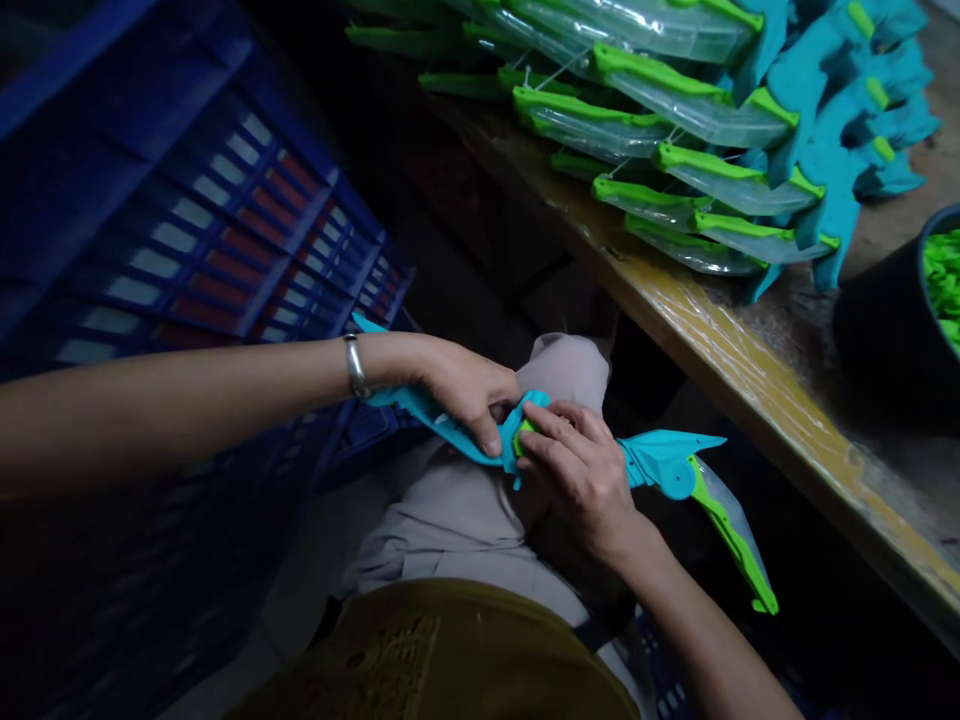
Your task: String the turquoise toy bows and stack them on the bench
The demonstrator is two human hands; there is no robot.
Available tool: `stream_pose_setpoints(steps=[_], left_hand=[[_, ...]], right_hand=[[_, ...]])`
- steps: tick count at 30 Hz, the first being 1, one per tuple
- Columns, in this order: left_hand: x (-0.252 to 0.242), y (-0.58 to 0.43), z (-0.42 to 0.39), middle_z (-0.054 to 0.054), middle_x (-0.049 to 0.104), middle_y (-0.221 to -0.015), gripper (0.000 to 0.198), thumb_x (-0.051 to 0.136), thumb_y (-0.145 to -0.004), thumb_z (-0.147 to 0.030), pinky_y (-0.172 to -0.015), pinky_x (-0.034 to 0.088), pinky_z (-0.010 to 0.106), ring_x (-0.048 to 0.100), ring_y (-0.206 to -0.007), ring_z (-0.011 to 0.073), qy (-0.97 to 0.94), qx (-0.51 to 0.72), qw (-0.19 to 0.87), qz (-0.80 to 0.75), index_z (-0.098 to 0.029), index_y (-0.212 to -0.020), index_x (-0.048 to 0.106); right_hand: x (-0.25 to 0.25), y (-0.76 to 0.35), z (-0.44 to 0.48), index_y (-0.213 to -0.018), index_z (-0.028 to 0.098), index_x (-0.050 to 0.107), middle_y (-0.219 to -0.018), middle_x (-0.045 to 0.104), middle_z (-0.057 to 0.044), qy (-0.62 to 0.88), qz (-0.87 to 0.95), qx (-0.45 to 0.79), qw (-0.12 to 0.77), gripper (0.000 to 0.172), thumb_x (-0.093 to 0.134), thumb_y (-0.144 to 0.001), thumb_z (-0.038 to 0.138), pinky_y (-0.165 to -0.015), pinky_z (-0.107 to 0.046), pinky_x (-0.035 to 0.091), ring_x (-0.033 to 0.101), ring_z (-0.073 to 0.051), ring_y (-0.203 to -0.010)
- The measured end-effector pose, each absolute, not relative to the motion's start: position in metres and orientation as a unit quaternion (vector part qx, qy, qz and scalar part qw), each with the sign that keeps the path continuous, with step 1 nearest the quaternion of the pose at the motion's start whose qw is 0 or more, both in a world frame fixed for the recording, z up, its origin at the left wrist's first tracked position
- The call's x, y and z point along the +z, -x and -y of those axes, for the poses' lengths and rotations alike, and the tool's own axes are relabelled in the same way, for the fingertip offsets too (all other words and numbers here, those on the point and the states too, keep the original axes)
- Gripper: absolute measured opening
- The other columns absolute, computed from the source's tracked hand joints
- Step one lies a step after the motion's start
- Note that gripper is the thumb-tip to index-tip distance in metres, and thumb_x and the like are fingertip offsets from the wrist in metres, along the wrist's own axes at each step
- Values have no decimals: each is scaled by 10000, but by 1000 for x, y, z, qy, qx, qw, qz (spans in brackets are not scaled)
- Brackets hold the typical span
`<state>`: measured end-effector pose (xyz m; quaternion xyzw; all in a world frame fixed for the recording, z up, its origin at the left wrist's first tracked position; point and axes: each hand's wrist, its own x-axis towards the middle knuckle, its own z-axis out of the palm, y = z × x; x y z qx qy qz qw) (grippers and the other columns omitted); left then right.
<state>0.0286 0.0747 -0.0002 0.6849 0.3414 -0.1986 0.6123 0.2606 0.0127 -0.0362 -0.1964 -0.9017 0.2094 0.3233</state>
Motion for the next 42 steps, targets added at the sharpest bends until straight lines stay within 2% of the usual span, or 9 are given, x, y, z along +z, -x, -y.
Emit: stream_pose_setpoints(steps=[4, 7, 12, 17, 26, 30, 33, 38, 42], left_hand=[[1, -28, -74, -8, 540, -597, 317, 701, -793, -433, -543, 326, 314, 469, -576, 159, -736, -184, 558, -335, -186, -641, 574], [2, -29, -73, -8, 513, -592, 416, 645, -852, -538, -542, 319, 315, 461, -576, 159, -743, -179, 554, -331, -193, -637, 554], [5, -31, -70, -9, 500, -582, 429, 640, -862, -549, -548, 311, 310, 462, -572, 155, -745, -190, 530, -359, -185, -646, 575], [6, -31, -68, -7, 546, -647, 369, 639, -862, -525, -543, 325, 288, 504, -620, 162, -760, -184, 507, -363, -177, -741, 621], [13, -35, -67, 28, 609, -689, 422, 600, -883, -562, -552, 368, 300, 533, -619, 185, -772, -211, 477, -364, -152, -842, 691], [8, -33, -69, 44, 644, -726, 512, 570, -882, -639, -538, 358, 296, 549, -626, 185, -770, -203, 479, -368, -142, -861, 692], [6, -32, -67, 40, 643, -713, 498, 540, -909, -619, -533, 344, 286, 540, -617, 176, -766, -198, 480, -378, -150, -849, 695], [12, -32, -59, 53, 671, -769, 408, 574, -932, -538, -582, 378, 270, 600, -690, 190, -758, -191, 471, -408, -148, -886, 684], [12, -34, -50, 65, 695, -800, 423, 600, -921, -566, -593, 383, 284, 623, -695, 205, -756, -192, 451, -434, -153, -932, 686]], right_hand=[[-39, -257, -6, -1201, 164, 611, -1277, 703, -175, 229, 886, 228, 332, 289, 718, -942, 97, -954, -525, 564, 629, -324, -1190], [-36, -256, -3, -1161, 172, 647, -1294, 661, -182, 261, 876, 233, 332, 240, 715, -942, 104, -972, -533, 546, 585, -329, -1229], [-32, -255, -6, -1096, 193, 677, -1106, 639, -112, 268, 868, 256, 330, 204, 744, -922, 112, -856, -432, 548, 600, -253, -1033], [-34, -254, -7, -1057, 182, 645, -1097, 665, -110, 254, 865, 252, 351, 221, 754, -900, 71, -862, -436, 542, 619, -255, -1025], [-37, -254, -2, -1079, 180, 635, -1081, 670, -133, 250, 877, 205, 356, 196, 719, -931, 83, -799, -449, 557, 610, -269, -1001], [-31, -250, -4, -1045, 192, 618, -1049, 660, -116, 265, 883, 199, 333, 161, 700, -947, 94, -783, -435, 548, 601, -260, -968], [-26, -251, -7, -1052, 199, 616, -1056, 655, -101, 270, 877, 244, 312, 140, 689, -964, 118, -802, -417, 540, 603, -253, -972], [-21, -259, -16, -1313, 177, 558, -1110, 629, -110, 335, 841, 335, 260, 381, 694, -1000, 347, -801, -359, 544, 624, -239, -991], [-18, -260, -25, -1290, 189, 583, -1070, 636, -90, 352, 822, 418, 160, 347, 595, -1050, 439, -785, -345, 524, 633, -229, -937]])
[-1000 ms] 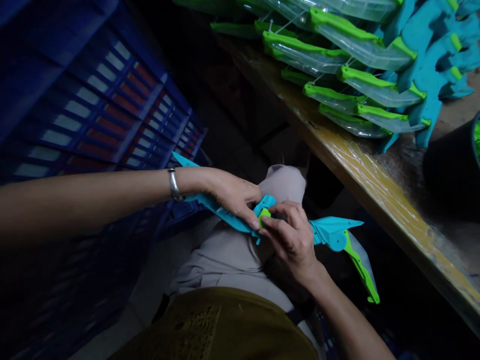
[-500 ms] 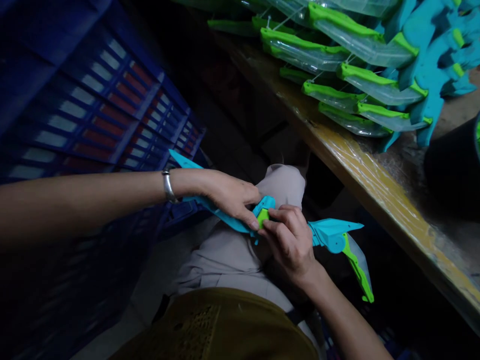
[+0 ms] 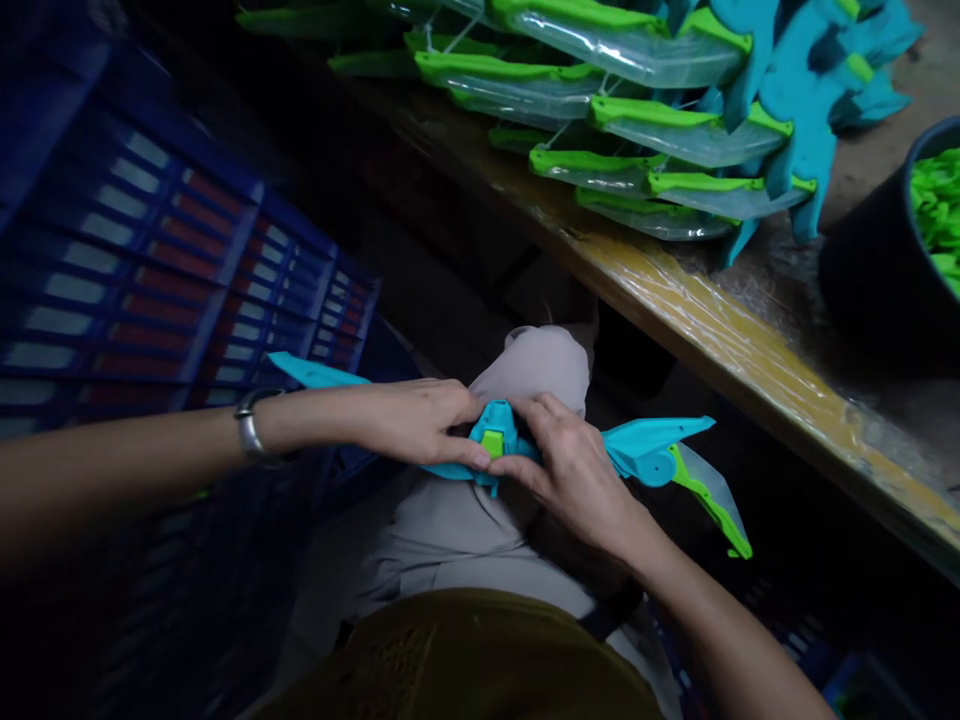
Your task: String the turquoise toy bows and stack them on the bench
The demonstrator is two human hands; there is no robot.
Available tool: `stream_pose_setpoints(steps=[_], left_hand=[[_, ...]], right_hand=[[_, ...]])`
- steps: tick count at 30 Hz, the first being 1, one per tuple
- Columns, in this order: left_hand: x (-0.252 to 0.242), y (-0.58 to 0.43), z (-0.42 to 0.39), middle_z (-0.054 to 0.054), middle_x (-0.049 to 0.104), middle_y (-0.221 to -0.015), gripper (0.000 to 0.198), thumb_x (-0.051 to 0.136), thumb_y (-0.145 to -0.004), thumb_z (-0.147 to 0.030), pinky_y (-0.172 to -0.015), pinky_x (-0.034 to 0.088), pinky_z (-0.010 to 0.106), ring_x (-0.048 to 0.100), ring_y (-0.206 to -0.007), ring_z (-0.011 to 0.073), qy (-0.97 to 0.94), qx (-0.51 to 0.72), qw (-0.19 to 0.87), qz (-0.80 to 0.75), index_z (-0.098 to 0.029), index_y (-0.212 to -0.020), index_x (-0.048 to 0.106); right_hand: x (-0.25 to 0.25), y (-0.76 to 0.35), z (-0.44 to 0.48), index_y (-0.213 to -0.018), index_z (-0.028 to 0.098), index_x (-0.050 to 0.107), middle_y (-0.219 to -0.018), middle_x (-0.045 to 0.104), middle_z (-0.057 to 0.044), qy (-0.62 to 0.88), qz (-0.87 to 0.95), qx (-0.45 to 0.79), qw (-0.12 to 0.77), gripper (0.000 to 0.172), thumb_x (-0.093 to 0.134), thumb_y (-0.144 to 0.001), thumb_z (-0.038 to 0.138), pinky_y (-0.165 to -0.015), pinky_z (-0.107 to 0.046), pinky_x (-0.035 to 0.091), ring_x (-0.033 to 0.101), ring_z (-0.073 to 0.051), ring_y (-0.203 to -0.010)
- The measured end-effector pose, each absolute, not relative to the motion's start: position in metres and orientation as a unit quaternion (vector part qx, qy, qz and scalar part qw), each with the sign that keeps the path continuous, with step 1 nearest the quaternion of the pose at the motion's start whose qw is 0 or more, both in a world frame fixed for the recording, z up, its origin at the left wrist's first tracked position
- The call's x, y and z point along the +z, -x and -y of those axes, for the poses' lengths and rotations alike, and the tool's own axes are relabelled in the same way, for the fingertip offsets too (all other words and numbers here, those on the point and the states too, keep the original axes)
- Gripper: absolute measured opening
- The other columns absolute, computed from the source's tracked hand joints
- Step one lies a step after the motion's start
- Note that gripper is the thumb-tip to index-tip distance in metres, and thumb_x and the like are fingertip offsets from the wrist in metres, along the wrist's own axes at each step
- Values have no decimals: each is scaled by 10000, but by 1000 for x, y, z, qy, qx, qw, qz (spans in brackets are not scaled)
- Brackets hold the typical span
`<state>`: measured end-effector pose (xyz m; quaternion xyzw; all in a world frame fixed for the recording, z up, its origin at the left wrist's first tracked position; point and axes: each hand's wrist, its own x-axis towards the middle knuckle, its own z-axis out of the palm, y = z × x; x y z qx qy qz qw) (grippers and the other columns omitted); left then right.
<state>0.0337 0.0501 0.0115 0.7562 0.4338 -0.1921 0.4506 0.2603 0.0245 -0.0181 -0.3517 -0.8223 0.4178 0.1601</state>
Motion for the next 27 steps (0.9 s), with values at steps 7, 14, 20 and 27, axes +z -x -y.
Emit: stream_pose_setpoints(steps=[7, 14, 20, 27], left_hand=[[5, -39, -40, 104, 711, -786, 472, 598, -892, -633, -614, 427, 340, 677, -731, 290, -758, -196, 406, -472, -171, -872, 690], [3, -40, -38, 150, 733, -824, 463, 544, -923, -607, -646, 467, 376, 721, -836, 357, -758, -221, 381, -481, -172, -825, 666], [6, -42, -34, 133, 724, -818, 461, 542, -927, -602, -621, 419, 341, 704, -810, 318, -768, -208, 356, -490, -166, -845, 667], [10, -44, -48, 32, 623, -722, 485, 536, -897, -629, -592, 374, 278, 577, -669, 196, -759, -189, 458, -422, -160, -887, 658]], right_hand=[[-25, -252, -26, -1118, 178, 586, -1004, 632, -57, 384, 781, 464, 166, 200, 666, -1003, 321, -786, -322, 470, 613, -209, -917], [-34, -242, -23, -1047, 177, 550, -969, 595, -56, 401, 798, 430, 132, 145, 622, -992, 291, -738, -319, 414, 581, -216, -866], [-36, -240, -23, -987, 157, 557, -929, 590, -46, 414, 806, 401, 133, 136, 668, -940, 220, -704, -296, 382, 567, -195, -826], [-21, -257, -41, -984, 153, 618, -923, 663, -27, 401, 763, 497, 104, 233, 788, -902, 290, -700, -261, 407, 606, -165, -822]])
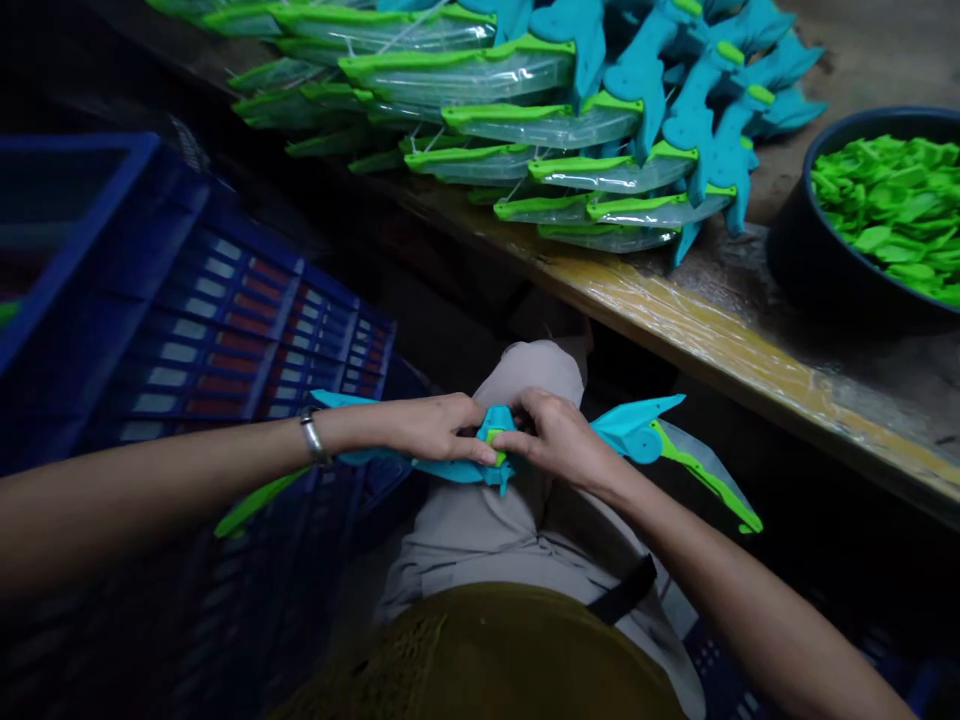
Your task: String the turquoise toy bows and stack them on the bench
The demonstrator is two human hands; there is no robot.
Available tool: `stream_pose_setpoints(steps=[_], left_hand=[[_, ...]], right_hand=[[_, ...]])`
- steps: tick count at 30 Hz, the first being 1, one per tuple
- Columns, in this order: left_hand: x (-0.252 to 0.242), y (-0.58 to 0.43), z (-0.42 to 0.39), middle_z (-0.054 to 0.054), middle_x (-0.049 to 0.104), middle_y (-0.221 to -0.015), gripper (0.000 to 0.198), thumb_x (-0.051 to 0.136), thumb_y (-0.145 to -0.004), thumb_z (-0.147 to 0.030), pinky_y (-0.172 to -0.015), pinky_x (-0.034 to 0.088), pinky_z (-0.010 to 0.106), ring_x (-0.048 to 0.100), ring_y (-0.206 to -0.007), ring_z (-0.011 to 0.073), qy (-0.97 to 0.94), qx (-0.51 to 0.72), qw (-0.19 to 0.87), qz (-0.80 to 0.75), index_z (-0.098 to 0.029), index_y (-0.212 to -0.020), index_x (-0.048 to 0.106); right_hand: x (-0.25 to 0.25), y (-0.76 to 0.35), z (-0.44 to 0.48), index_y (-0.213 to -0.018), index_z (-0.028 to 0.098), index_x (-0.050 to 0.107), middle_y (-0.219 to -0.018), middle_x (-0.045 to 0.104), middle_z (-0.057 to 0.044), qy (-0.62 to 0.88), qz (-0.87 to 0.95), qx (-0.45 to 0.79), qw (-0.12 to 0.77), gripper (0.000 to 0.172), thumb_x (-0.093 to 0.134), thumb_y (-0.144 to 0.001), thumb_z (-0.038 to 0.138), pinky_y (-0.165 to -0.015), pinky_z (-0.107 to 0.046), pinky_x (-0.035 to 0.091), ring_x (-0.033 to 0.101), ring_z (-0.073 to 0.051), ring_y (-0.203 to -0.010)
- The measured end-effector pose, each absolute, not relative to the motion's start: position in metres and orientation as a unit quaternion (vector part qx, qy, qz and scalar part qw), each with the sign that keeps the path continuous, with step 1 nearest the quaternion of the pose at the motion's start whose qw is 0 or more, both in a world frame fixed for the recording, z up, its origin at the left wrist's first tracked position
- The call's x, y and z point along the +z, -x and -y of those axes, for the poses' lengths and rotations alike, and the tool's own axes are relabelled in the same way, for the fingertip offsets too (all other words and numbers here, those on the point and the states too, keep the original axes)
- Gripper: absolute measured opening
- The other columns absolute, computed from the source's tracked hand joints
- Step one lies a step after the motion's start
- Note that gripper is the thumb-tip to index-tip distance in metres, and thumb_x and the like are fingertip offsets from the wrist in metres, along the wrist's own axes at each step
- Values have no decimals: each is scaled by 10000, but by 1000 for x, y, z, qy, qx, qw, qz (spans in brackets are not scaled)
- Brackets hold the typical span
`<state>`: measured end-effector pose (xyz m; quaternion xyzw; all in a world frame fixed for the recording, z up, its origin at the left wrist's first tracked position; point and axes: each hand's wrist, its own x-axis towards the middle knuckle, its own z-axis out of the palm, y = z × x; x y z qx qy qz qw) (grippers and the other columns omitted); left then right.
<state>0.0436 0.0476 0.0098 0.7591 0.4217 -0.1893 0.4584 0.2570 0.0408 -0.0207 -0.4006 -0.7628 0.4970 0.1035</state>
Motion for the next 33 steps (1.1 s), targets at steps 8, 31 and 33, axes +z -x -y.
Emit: stream_pose_setpoints(steps=[8, 31, 33], left_hand=[[19, -47, -44, 103, 698, -863, 475, 588, -822, -642, -612, 417, 313, 650, -767, 261, -759, -242, 410, -445, -175, -890, 640], [19, -58, -20, 166, 756, -926, 378, 545, -886, -558, -679, 481, 382, 732, -894, 367, -762, -197, 371, -493, -190, -857, 627], [16, -59, -18, 170, 763, -940, 347, 526, -904, -515, -709, 497, 389, 739, -925, 374, -767, -190, 368, -490, -188, -868, 636]], right_hand=[[-5, -254, -32, -919, 167, 567, -776, 598, -12, 427, 790, 440, -16, 211, 719, -929, 311, -593, -265, 275, 527, -160, -682], [-11, -251, -27, -867, 178, 515, -789, 560, -4, 426, 791, 439, -2, 229, 663, -969, 320, -620, -262, 245, 477, -145, -694], [-13, -249, -25, -877, 172, 528, -809, 575, -14, 435, 786, 439, -4, 215, 676, -957, 306, -624, -264, 250, 492, -150, -707]])
